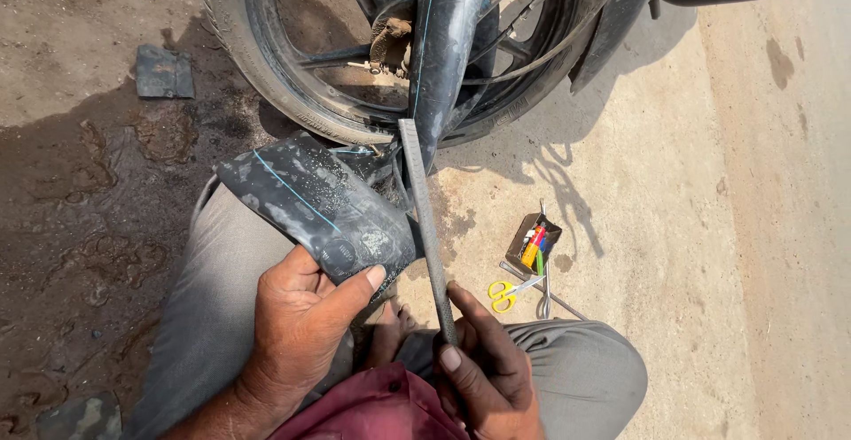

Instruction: The person sits on the ground and uses a metal file to scrape the surface of a black rubber motorcycle inner tube. They hold the tube with one hand and file the rubber with the other, creating white dust as they work on the tire.

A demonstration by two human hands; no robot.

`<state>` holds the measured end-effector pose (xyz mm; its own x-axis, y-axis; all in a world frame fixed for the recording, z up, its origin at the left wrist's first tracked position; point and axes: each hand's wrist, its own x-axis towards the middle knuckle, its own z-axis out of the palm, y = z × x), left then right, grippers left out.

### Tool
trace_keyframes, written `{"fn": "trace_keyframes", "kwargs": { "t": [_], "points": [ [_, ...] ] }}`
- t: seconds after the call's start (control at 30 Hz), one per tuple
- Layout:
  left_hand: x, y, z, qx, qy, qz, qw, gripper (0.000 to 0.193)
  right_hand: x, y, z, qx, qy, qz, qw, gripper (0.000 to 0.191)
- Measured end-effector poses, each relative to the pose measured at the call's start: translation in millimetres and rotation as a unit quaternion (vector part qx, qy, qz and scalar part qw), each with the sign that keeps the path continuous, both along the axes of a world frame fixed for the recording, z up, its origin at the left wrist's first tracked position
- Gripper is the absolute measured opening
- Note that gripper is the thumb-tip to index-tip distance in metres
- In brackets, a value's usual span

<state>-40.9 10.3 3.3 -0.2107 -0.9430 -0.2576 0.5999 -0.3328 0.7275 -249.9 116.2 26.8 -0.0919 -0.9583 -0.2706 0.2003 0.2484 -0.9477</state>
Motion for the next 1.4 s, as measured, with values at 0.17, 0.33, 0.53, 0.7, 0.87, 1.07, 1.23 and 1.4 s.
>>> {"fn": "trace_keyframes", "kwargs": {
  "t": [0.17, 0.33, 0.53, 0.7, 0.87, 1.07, 1.23, 1.4],
  "points": [
    [0, -2, -3, -0.012, -0.025, -0.007, 1.000, 0.021, -6, 10, 1, 0.026, 0.219, 0.036, 0.975, 0.059],
    [-2, 3, -9, -0.061, -0.125, -0.025, 0.990, 0.017, -16, 25, 4, -0.071, 0.455, 0.175, 0.870, 0.055],
    [-10, 9, -8, -0.056, -0.122, 0.004, 0.991, 0.019, -15, 22, 4, -0.010, 0.283, 0.108, 0.953, 0.053],
    [-10, 8, -9, -0.122, -0.115, 0.027, 0.985, 0.024, -27, 30, 11, -0.057, 0.342, 0.168, 0.923, 0.054],
    [-10, 8, -10, -0.108, -0.179, -0.010, 0.978, 0.017, -14, 20, 4, 0.106, 0.192, 0.061, 0.974, 0.054],
    [-8, 5, -12, -0.067, -0.103, -0.015, 0.992, 0.018, -33, 27, 7, 0.185, 0.187, 0.042, 0.964, 0.064],
    [-6, 5, -16, -0.054, -0.079, -0.047, 0.994, 0.017, -19, 22, 3, 0.067, 0.250, 0.109, 0.960, 0.056],
    [-11, 6, -21, -0.055, -0.096, -0.014, 0.994, 0.020, -23, 16, 3, 0.144, 0.109, 0.036, 0.983, 0.056]
  ]
}}
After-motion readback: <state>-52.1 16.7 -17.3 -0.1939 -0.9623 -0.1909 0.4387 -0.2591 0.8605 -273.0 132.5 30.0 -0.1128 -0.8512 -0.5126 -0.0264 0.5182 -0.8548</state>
